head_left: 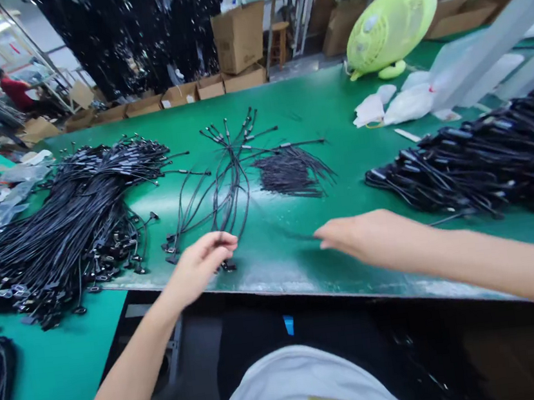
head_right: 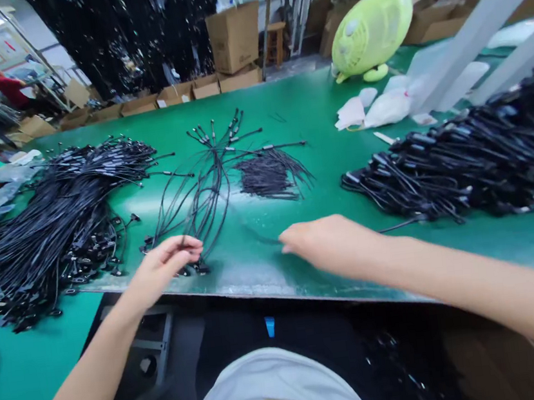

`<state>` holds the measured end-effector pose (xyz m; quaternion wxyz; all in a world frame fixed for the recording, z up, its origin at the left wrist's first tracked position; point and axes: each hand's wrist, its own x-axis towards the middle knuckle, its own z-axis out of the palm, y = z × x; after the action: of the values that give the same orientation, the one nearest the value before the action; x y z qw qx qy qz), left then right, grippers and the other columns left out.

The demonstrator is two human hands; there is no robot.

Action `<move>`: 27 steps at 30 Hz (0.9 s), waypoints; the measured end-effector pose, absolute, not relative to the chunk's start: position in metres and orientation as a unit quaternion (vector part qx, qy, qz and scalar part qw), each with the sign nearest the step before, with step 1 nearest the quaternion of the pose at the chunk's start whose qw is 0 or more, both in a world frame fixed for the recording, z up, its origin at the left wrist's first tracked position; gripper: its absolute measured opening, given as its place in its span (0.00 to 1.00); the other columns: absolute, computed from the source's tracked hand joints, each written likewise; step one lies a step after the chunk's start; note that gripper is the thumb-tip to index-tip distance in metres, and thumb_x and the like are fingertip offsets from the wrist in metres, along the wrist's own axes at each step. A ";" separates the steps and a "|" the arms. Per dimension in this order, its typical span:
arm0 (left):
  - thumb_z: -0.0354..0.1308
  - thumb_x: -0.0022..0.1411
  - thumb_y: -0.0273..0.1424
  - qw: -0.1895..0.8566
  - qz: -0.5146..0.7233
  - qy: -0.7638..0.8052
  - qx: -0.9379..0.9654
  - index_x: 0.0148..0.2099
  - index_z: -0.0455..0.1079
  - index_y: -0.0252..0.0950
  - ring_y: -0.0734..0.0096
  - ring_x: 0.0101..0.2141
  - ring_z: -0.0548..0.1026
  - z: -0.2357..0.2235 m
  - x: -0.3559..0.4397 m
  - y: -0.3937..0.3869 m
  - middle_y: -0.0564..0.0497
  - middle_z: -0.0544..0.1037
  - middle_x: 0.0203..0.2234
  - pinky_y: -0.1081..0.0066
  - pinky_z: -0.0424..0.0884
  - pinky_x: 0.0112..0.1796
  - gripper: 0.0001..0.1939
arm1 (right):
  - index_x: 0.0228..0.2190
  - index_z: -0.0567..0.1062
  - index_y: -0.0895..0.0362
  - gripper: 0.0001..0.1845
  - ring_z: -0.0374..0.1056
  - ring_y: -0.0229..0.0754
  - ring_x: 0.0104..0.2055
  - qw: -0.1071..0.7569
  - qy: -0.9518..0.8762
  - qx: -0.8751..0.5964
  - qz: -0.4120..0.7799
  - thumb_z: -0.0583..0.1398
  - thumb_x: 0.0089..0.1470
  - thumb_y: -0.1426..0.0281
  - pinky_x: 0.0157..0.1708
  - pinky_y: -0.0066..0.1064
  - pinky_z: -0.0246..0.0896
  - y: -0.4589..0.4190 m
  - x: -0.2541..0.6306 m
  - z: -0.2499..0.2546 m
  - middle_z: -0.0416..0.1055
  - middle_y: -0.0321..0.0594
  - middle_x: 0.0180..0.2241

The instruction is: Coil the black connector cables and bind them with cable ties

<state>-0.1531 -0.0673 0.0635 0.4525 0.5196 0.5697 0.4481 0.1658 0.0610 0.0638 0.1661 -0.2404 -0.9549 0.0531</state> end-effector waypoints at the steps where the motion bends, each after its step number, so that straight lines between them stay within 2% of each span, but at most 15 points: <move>1: 0.59 0.62 0.35 0.431 0.426 0.551 0.574 0.46 0.76 0.37 0.61 0.48 0.73 0.060 -0.130 -0.073 0.43 0.76 0.48 0.64 0.70 0.48 0.12 | 0.32 0.76 0.54 0.11 0.66 0.36 0.22 0.117 -0.973 -0.182 0.077 0.55 0.62 0.65 0.21 0.27 0.49 0.036 0.159 0.064 0.73 0.36 0.25; 2: 0.57 0.63 0.36 0.440 0.405 0.526 0.605 0.48 0.75 0.38 0.61 0.50 0.72 0.057 -0.111 -0.077 0.43 0.76 0.49 0.63 0.68 0.51 0.13 | 0.34 0.75 0.54 0.13 0.67 0.36 0.25 0.110 -0.976 -0.169 0.087 0.52 0.64 0.66 0.22 0.27 0.51 0.018 0.153 0.069 0.74 0.37 0.27; 3: 0.55 0.65 0.37 0.473 0.390 0.496 0.615 0.49 0.75 0.38 0.62 0.48 0.73 0.055 -0.095 -0.081 0.43 0.77 0.46 0.62 0.67 0.51 0.14 | 0.35 0.75 0.55 0.15 0.69 0.37 0.27 0.112 -0.975 -0.175 0.084 0.50 0.65 0.65 0.24 0.27 0.52 0.008 0.148 0.078 0.74 0.38 0.28; 5: 0.52 0.67 0.39 0.585 0.383 0.443 0.561 0.50 0.73 0.37 0.69 0.33 0.74 0.050 -0.077 -0.087 0.48 0.77 0.29 0.65 0.70 0.41 0.16 | 0.34 0.75 0.55 0.18 0.70 0.41 0.32 0.134 -0.960 -0.238 0.061 0.48 0.65 0.61 0.26 0.29 0.53 0.012 0.148 0.096 0.74 0.40 0.31; 6: 0.53 0.67 0.40 0.636 0.386 0.426 0.515 0.49 0.73 0.35 0.73 0.25 0.69 0.049 -0.075 -0.089 0.53 0.72 0.21 0.67 0.70 0.35 0.16 | 0.34 0.74 0.55 0.19 0.71 0.43 0.34 0.143 -0.950 -0.271 0.055 0.49 0.65 0.59 0.27 0.31 0.55 0.022 0.153 0.101 0.74 0.40 0.32; 8: 0.57 0.64 0.40 0.692 0.410 0.412 0.429 0.44 0.74 0.33 0.80 0.17 0.58 0.048 -0.081 -0.090 0.60 0.60 0.13 0.72 0.66 0.27 0.16 | 0.34 0.74 0.53 0.18 0.71 0.46 0.36 0.150 -0.935 -0.314 0.070 0.50 0.63 0.57 0.31 0.34 0.58 0.045 0.172 0.100 0.75 0.41 0.34; 10: 0.60 0.61 0.39 0.701 0.455 0.414 0.361 0.39 0.75 0.31 0.83 0.15 0.51 0.050 -0.096 -0.090 0.62 0.53 0.12 0.76 0.62 0.22 0.14 | 0.36 0.73 0.51 0.16 0.70 0.47 0.37 0.164 -0.923 -0.331 0.107 0.51 0.62 0.57 0.34 0.37 0.61 0.061 0.194 0.086 0.75 0.42 0.36; 12: 0.59 0.62 0.36 0.674 0.538 0.415 0.291 0.37 0.75 0.32 0.84 0.14 0.47 0.055 -0.111 -0.089 0.62 0.49 0.13 0.79 0.58 0.19 0.11 | 0.39 0.73 0.48 0.13 0.71 0.47 0.38 0.188 -0.916 -0.325 0.143 0.52 0.61 0.58 0.36 0.38 0.63 0.064 0.212 0.065 0.75 0.41 0.37; 14: 0.54 0.66 0.34 0.612 0.631 0.417 0.232 0.40 0.74 0.34 0.83 0.14 0.48 0.060 -0.120 -0.088 0.61 0.49 0.15 0.80 0.60 0.20 0.10 | 0.41 0.73 0.48 0.11 0.71 0.47 0.37 0.205 -0.914 -0.311 0.159 0.52 0.62 0.61 0.36 0.38 0.64 0.055 0.220 0.043 0.75 0.41 0.37; 16: 0.52 0.67 0.32 0.560 0.676 0.424 0.221 0.44 0.73 0.35 0.84 0.15 0.52 0.060 -0.118 -0.085 0.61 0.52 0.16 0.80 0.65 0.26 0.10 | 0.41 0.73 0.50 0.12 0.71 0.46 0.32 0.199 -0.928 -0.288 0.124 0.51 0.63 0.65 0.30 0.36 0.62 0.035 0.218 0.029 0.74 0.42 0.32; 19: 0.58 0.63 0.35 0.554 0.625 0.454 0.312 0.45 0.74 0.34 0.83 0.19 0.62 0.050 -0.094 -0.076 0.58 0.65 0.19 0.75 0.69 0.32 0.12 | 0.37 0.74 0.55 0.15 0.67 0.42 0.25 0.165 -0.966 -0.188 0.069 0.48 0.63 0.73 0.24 0.32 0.55 -0.003 0.201 0.031 0.70 0.39 0.25; 22: 0.61 0.60 0.40 0.573 0.517 0.472 0.425 0.46 0.75 0.34 0.79 0.23 0.68 0.035 -0.062 -0.068 0.50 0.76 0.29 0.73 0.68 0.30 0.17 | 0.32 0.73 0.56 0.16 0.64 0.37 0.22 0.152 -0.978 -0.085 0.114 0.47 0.64 0.74 0.24 0.29 0.53 -0.028 0.181 0.050 0.69 0.36 0.23; 24: 0.61 0.60 0.41 0.590 0.503 0.467 0.426 0.45 0.75 0.34 0.80 0.22 0.65 0.031 -0.050 -0.066 0.50 0.75 0.29 0.76 0.62 0.23 0.17 | 0.32 0.74 0.56 0.16 0.63 0.36 0.23 0.170 -0.974 -0.086 0.120 0.48 0.65 0.70 0.24 0.29 0.51 -0.030 0.175 0.060 0.69 0.35 0.23; 27: 0.66 0.56 0.37 0.643 0.536 0.428 0.342 0.45 0.74 0.34 0.83 0.19 0.60 0.033 -0.054 -0.065 0.56 0.68 0.21 0.80 0.56 0.20 0.16 | 0.28 0.73 0.56 0.16 0.63 0.37 0.23 0.185 -0.967 -0.171 0.033 0.50 0.64 0.68 0.24 0.30 0.48 -0.018 0.182 0.064 0.69 0.36 0.23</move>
<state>-0.0537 -0.0651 0.0328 0.6428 0.3417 0.4278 0.5358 0.1821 -0.0175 0.0637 0.1846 -0.1710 -0.9673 0.0332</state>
